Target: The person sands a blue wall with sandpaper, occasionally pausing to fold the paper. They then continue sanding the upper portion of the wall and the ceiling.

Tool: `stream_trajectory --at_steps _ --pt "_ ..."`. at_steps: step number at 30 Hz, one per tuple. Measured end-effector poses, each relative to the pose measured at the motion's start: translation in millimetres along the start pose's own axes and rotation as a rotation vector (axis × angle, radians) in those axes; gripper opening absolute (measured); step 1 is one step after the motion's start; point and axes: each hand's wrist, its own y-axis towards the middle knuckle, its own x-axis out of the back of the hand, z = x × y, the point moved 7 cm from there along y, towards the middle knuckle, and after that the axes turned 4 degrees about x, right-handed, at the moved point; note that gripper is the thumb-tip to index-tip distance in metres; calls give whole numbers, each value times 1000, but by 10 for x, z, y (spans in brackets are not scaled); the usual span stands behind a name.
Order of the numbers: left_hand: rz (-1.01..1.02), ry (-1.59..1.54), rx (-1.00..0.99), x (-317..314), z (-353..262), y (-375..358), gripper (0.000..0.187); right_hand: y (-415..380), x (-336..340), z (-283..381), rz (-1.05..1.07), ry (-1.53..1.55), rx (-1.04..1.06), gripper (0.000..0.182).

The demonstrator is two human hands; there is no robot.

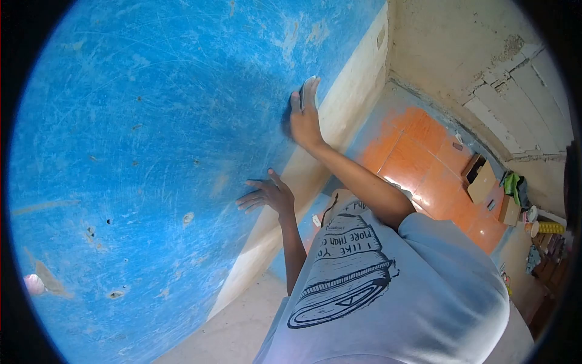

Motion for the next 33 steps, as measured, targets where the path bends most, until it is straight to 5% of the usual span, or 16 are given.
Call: stream_trajectory --at_steps 5,8,12,16,23,26,33 --pt "-4 -13 -3 47 -43 34 96 -306 -138 316 98 45 66 69" --pt "-11 5 -33 43 -18 22 96 69 30 -6 -76 115 -17 69" --pt "-48 78 -87 -206 163 -16 97 -349 -244 241 66 107 76 73" --pt "-62 -11 -72 -42 42 32 98 64 -56 16 -74 120 -13 74" --pt "-105 -3 -101 -90 65 21 98 -290 -281 279 95 156 -2 80" --pt "-57 -28 -112 -14 32 -12 97 156 -38 -24 -61 155 -106 81" --pt "70 -215 -164 197 164 -99 85 -459 -305 771 206 72 189 76"
